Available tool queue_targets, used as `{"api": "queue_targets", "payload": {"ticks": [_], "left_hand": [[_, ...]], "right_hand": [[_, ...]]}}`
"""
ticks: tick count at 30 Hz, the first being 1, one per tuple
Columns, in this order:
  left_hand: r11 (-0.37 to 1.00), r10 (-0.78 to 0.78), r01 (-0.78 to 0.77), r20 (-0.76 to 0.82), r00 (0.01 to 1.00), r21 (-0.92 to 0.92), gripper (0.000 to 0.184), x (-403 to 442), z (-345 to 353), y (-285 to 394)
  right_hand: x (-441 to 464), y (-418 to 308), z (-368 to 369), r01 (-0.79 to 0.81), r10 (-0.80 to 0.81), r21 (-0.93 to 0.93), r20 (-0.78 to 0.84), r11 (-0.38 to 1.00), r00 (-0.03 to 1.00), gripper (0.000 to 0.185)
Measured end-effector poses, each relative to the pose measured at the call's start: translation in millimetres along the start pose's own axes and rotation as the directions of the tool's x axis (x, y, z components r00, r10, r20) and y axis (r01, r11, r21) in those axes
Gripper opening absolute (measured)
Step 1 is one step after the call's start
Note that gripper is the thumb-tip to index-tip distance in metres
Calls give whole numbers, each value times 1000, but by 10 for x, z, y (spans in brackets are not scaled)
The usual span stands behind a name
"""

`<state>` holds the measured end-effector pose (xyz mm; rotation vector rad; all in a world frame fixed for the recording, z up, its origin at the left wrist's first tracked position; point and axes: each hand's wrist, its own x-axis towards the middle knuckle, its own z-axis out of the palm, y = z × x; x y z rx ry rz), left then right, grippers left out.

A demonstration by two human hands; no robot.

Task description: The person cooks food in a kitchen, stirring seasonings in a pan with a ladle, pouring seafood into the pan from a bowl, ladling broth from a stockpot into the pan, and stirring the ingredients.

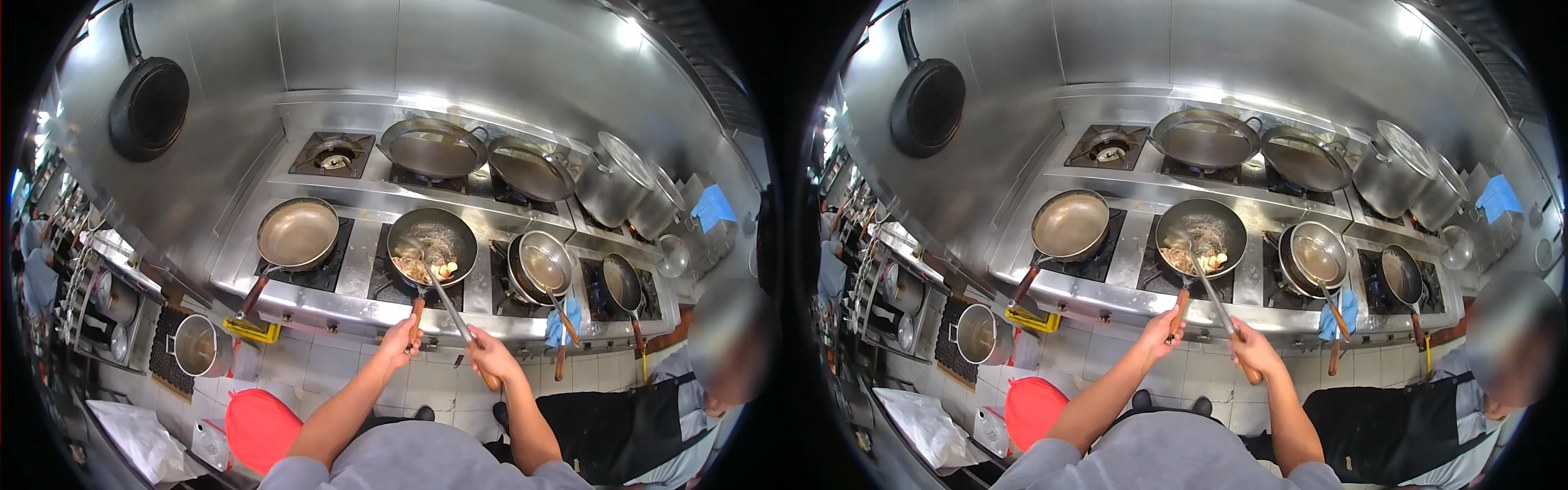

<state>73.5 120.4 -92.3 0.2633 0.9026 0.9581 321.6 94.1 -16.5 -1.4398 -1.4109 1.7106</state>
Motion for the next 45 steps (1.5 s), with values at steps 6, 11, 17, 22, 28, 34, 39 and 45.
{"api": "queue_targets", "payload": {"ticks": [6, 11, 17, 22, 28, 34, 39, 45], "left_hand": [[1000, -10, 10, 6, 1000, 1, 30, 16, -32, 22], [1000, -31, 31, 22, 999, -5, 29, 47, -21, 17], [999, -40, 39, 6, 999, 11, 28, -11, 4, 61], [999, -42, 42, 15, 999, 10, 28, 14, -6, 51], [999, -42, 42, 18, 999, 8, 29, 3, -5, 34], [999, -45, 45, -10, 999, 18, 30, -19, 49, 37], [999, -44, 44, -6, 999, 8, 26, 6, 16, 32], [999, -44, 45, 8, 999, -2, 27, 3, 4, 39]], "right_hand": [[-697, -185, -200, -94, 73, 171, 124, 981, 990, 70], [-411, -139, -313, -77, 69, -273, -38, 959, 997, 70], [-127, 150, -1, 75, -277, -540, -304, 838, 911, 66], [-157, 257, 211, 128, -177, -179, -294, 975, 939, 65], [-228, 365, 235, 108, -57, 256, -199, 961, 978, 67], [-375, -66, 515, -31, 86, 310, -166, 950, 982, 71], [-298, -42, 517, -52, 43, 525, 29, 850, 999, 75], [229, 175, 373, 144, -128, 41, -269, 989, 955, 69]]}}
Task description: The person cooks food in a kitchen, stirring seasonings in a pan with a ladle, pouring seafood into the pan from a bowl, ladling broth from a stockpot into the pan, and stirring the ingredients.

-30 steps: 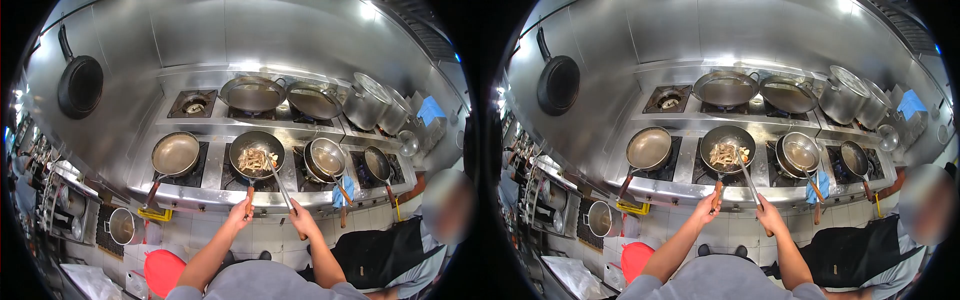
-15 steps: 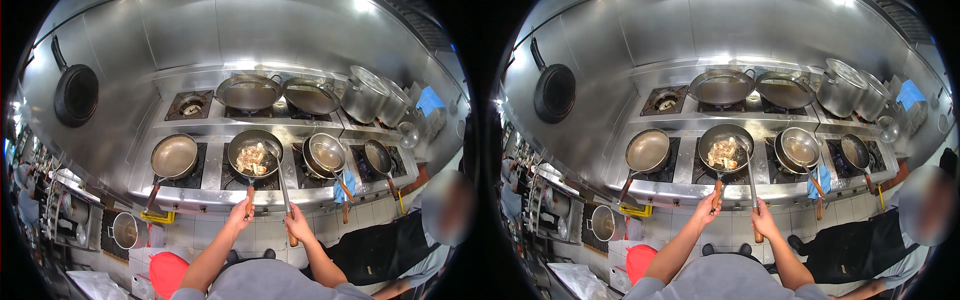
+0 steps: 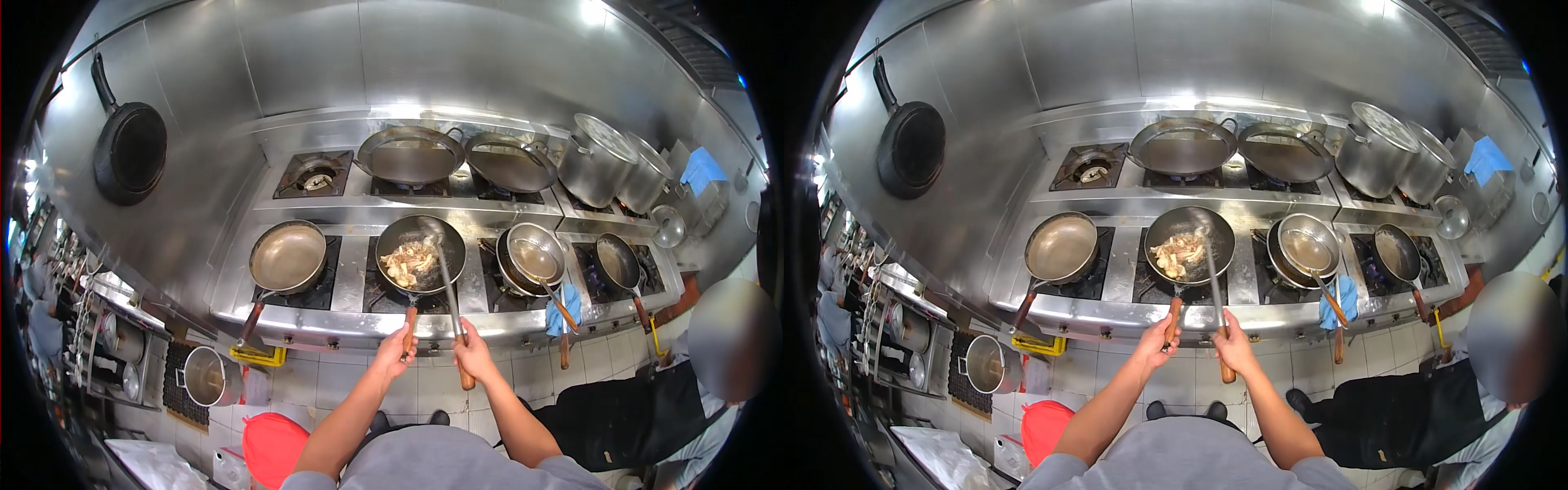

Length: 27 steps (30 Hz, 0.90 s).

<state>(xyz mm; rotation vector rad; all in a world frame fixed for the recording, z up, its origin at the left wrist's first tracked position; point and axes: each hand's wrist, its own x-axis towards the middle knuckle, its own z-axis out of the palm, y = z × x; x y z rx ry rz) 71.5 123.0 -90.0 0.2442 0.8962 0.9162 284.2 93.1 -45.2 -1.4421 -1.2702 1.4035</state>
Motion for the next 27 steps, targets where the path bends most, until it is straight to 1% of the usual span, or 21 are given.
{"api": "queue_targets", "payload": {"ticks": [1, 3, 4, 5, 7, 8, 10, 11, 13, 14, 15, 17, 18, 19, 20, 21, 23, 24, 25, 26, 27], "left_hand": [[1000, 1, -1, -13, 1000, 12, 29, -10, 9, 9], [1000, 1, -1, -1, 1000, 6, 29, -8, 8, 6], [1000, -1, 1, 11, 1000, 3, 29, 1, 7, 7], [1000, -1, 1, 12, 1000, 4, 29, 3, 9, 10], [1000, -4, 4, -1, 1000, 2, 29, 1, 14, -5], [1000, -5, 5, -1, 1000, 2, 29, 9, 14, -10], [1000, 1, -1, 9, 1000, 4, 29, 17, -8, -10], [1000, 1, -1, 7, 1000, 2, 29, 24, -22, -2], [1000, -11, 11, 27, 1000, 1, 29, 38, -41, -3], [1000, -13, 13, 26, 1000, -1, 29, 24, -32, 0], [1000, -7, 7, 14, 1000, 4, 29, 14, -20, 9], [1000, -5, 5, 4, 1000, 14, 29, -9, 2, 12], [1000, -7, 7, -2, 1000, 12, 29, -16, 13, 12], [1000, -4, 4, -7, 1000, 9, 29, -16, 26, 23], [1000, 0, 1, -5, 1000, 11, 29, -8, 24, 32], [1000, -1, 1, -7, 1000, 14, 29, -14, 11, 24], [1000, -1, 1, -8, 1000, 13, 29, 13, -5, 15], [1000, 3, -3, 2, 1000, 15, 29, 27, -24, 8], [1000, 4, -4, 10, 1000, 17, 29, 23, -46, -5], [1000, 2, -2, 8, 1000, 16, 29, 16, -48, -14], [1000, 2, -2, 3, 1000, 17, 29, 16, -35, -12]], "right_hand": [[90, 10, -17, 3, -3, -2, 3, 1000, 1000, 69], [220, 13, -67, -82, 84, 36, -58, 996, 995, 70], [256, 29, -100, -106, 108, 103, -12, 989, 994, 71], [255, -21, -111, -105, 107, 104, -14, 989, 994, 71], [191, -95, -149, -184, 148, 215, 172, 959, 974, 71], [133, -125, -164, -184, 149, 216, 171, 959, 974, 71], [-26, -168, -181, -148, 101, 142, 289, 979, 952, 70], [-130, -195, -186, -150, 103, 142, 292, 978, 951, 70], [-350, -220, -216, -159, 67, 247, 344, 956, 937, 68], [-402, -207, -243, -182, 40, 333, 392, 925, 919, 68], [-396, -175, -278, -183, 42, 333, 391, 925, 919, 68], [-374, -121, -325, -272, 135, 322, 387, 907, 912, 68], [-361, -113, -296, -271, 136, 326, 383, 906, 914, 68], [-320, -112, -231, -176, 135, 129, 277, 976, 951, 67], [-277, -128, -164, -94, 107, -84, 172, 992, 979, 67], [-250, -115, -111, -92, 106, -83, 172, 992, 979, 67], [-157, -54, -58, 3, -5, -182, -11, 983, 1000, 66], [-20, 65, -73, 2, -4, -185, -8, 983, 1000, 66], [164, 235, -94, 116, -152, -352, -76, 929, 986, 67], [255, 335, -112, 207, -307, -514, -118, 833, 944, 67], [238, 174, -86, 206, -307, -515, -119, 832, 944, 67]]}}
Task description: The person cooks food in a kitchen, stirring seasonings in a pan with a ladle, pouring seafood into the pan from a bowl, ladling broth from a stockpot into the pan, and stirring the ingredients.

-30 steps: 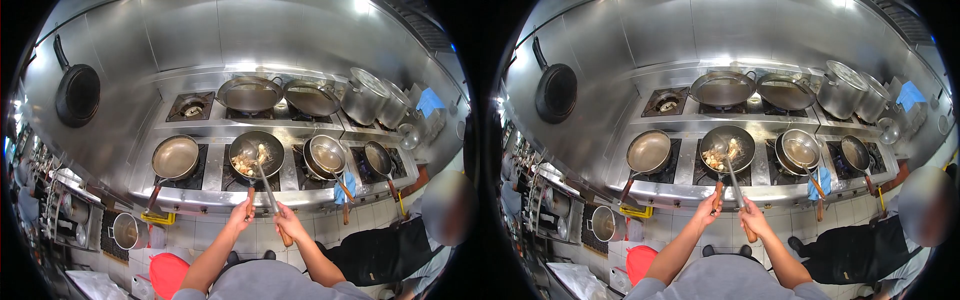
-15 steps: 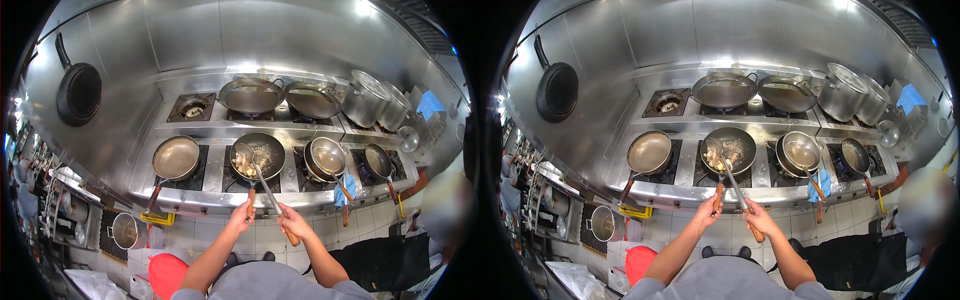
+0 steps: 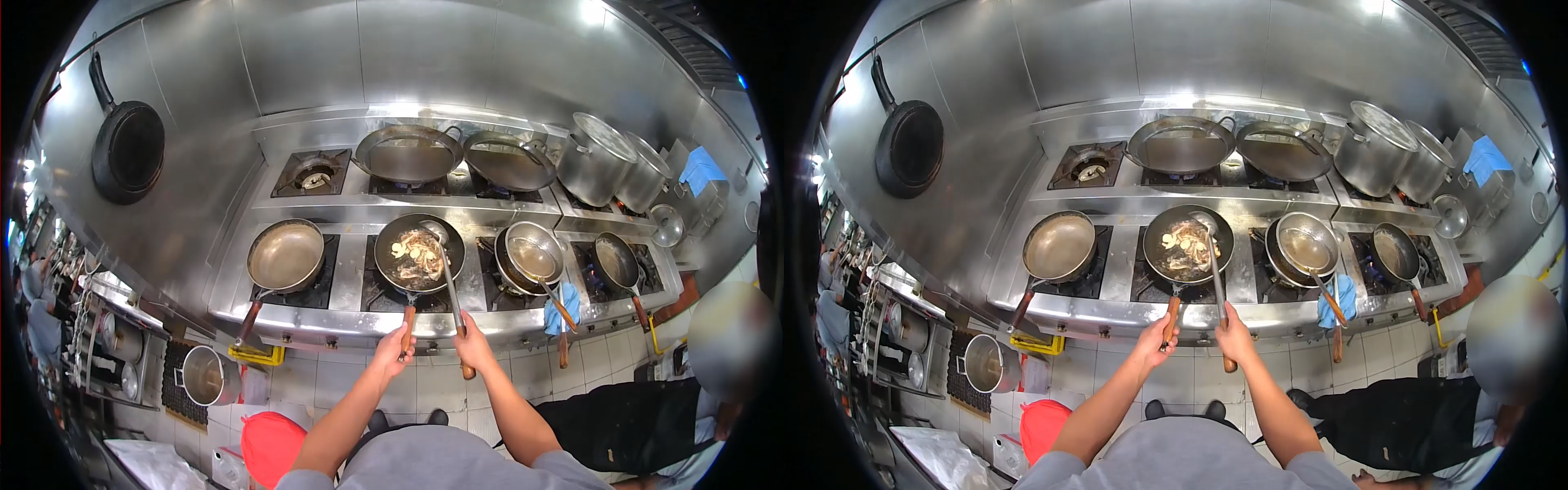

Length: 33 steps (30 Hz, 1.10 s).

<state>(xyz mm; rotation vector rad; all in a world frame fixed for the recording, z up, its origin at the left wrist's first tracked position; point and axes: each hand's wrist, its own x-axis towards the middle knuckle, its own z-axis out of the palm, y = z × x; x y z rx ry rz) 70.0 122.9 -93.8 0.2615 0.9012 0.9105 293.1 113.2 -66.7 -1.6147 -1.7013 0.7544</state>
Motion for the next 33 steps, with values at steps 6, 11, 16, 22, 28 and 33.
{"api": "queue_targets", "payload": {"ticks": [6, 11, 16, 22, 28, 33], "left_hand": [[1000, -1, 1, 4, 1000, 3, 29, -15, 51, -2], [999, 14, -14, 9, 1000, -47, 30, -34, 23, -1], [1000, 20, -20, 28, 999, 18, 30, -16, 12, -38], [1000, 13, -14, 25, 1000, 23, 31, -55, 40, -52], [999, 47, -47, 11, 999, 16, 31, -74, 38, -54], [998, 60, -60, -28, 998, 22, 30, -76, 89, -60]], "right_hand": [[83, -335, -189, -316, 185, 268, 420, 910, 889, 70], [-308, -567, -1054, -277, 205, 51, 547, 959, 811, 65], [-279, -222, -959, -121, 154, -111, 364, 986, 919, 63], [-219, -203, -486, -365, 336, 170, 180, 915, 925, 68], [-514, -394, -785, -466, 202, 538, 477, 703, 855, 67], [-641, -542, -1112, -539, 178, 535, 582, 651, 794, 70]]}}
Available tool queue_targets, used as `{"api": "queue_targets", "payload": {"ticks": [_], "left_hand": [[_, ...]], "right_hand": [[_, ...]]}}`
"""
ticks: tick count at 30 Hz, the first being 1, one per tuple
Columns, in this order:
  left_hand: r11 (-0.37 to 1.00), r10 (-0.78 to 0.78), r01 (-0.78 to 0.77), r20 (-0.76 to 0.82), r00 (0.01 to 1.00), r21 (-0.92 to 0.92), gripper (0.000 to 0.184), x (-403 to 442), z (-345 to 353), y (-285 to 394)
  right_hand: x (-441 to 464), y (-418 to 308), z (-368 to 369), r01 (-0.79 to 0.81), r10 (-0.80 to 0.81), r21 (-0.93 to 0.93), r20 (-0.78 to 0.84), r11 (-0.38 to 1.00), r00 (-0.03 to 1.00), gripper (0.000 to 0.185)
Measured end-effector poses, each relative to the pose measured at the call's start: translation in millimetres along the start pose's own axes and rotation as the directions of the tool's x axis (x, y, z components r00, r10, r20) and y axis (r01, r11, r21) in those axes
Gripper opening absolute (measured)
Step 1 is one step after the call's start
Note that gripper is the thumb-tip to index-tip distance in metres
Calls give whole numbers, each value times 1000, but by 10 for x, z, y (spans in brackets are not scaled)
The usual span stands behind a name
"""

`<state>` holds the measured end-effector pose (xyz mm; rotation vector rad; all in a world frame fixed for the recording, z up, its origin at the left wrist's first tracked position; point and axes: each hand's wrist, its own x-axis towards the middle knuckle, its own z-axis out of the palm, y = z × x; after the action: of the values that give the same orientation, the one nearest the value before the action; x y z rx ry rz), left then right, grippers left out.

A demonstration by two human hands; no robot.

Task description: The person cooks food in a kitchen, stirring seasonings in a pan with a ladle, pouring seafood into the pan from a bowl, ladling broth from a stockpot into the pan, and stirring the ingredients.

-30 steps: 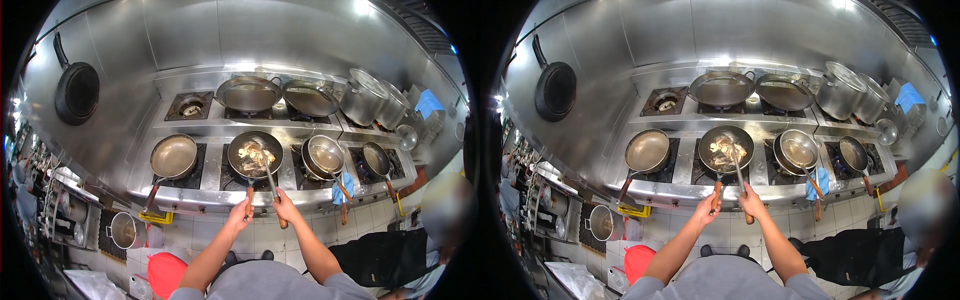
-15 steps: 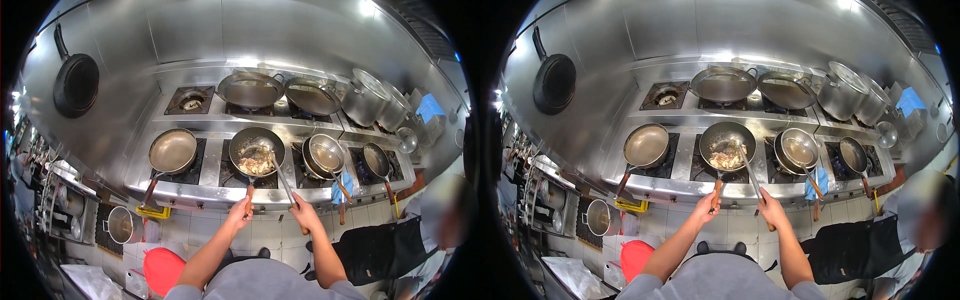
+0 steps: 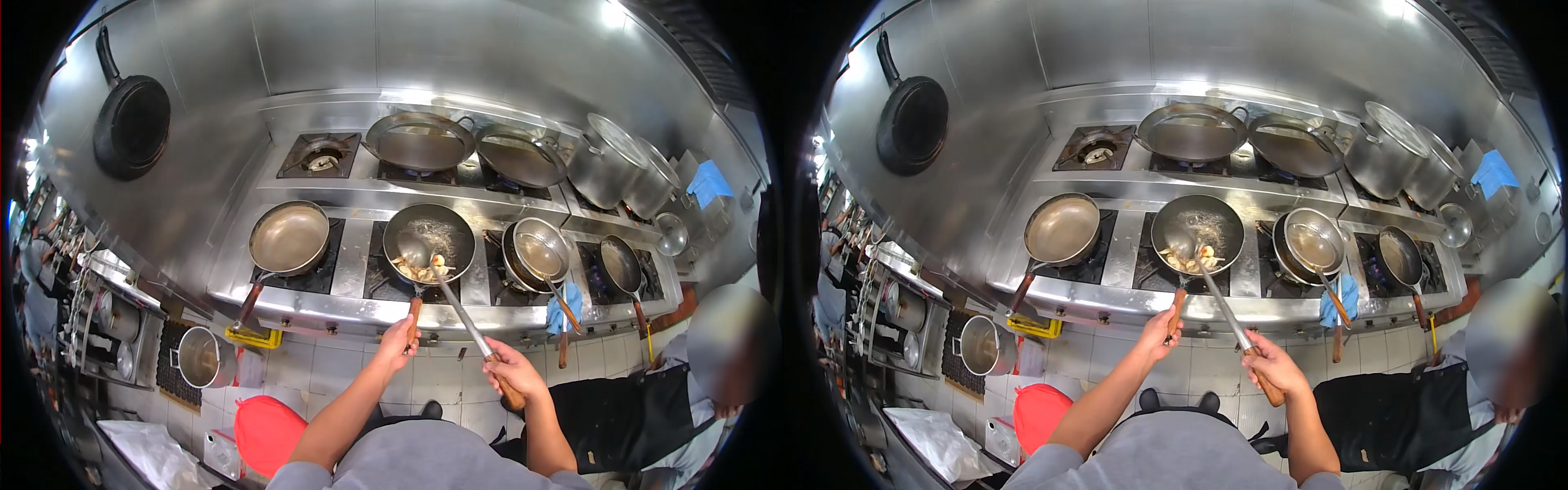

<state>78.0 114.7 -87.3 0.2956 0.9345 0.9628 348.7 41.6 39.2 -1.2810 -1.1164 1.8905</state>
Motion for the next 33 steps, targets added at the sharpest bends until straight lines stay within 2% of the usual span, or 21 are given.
{"api": "queue_targets", "payload": {"ticks": [1, 3, 5, 6, 10, 13, 19, 21, 22, 23, 25, 26, 28, 33], "left_hand": [[1000, 7, -7, -8, 1000, -1, 30, 15, 10, -19], [1000, 21, -21, -12, 1000, 8, 30, 7, 57, -50], [999, 39, -39, -19, 999, 11, 29, -8, 110, -74], [999, 47, -47, -39, 998, 12, 29, -17, 139, -80], [995, 90, -87, -92, 992, 39, 30, -53, 165, -66], [995, 85, -76, -124, 989, 70, 30, -67, 94, 52], [997, 65, -62, -55, 996, 54, 30, -8, -122, 160], [997, 62, -60, -46, 997, 40, 30, 2, -144, 142], [998, 55, -54, -34, 998, 28, 30, 9, -154, 133], [998, 57, -57, -35, 998, 25, 30, 11, -153, 133], [999, 49, -48, -30, 998, 12, 31, 7, -159, 132], [999, 48, -48, -30, 998, 11, 31, 9, -170, 129], [998, 59, -59, -26, 998, 8, 32, 28, -181, 112], [999, 48, -48, -9, 999, -2, 32, 13, -160, 125]], "right_hand": [[-25, -7, -32, -66, 64, 37, 44, 997, 997, 71], [84, 113, -81, -79, 79, -19, 5, 997, 997, 70], [306, 359, -118, -33, -8, -331, -124, 943, 992, 68], [421, 428, -5, 60, -159, -428, -200, 902, 967, 67], [540, 388, 155, 67, -241, -459, -332, 886, 912, 69], [518, 310, 118, 30, -240, -504, -359, 863, 902, 68], [374, 435, 220, 3, -129, -499, -219, 867, 967, 72], [312, 365, 264, 42, -57, -112, -137, 993, 989, 70], [301, 346, 276, 42, -34, 94, -87, 995, 996, 69], [338, 360, 266, 42, -34, 91, -85, 995, 996, 69], [494, 447, 214, 135, -143, -69, -123, 988, 982, 67], [597, 472, 190, 134, -142, -70, -124, 989, 982, 67], [842, 462, 117, 192, -310, -412, -243, 891, 919, 67], [1170, 422, 41, 126, -202, -259, -293, 958, 934, 66]]}}
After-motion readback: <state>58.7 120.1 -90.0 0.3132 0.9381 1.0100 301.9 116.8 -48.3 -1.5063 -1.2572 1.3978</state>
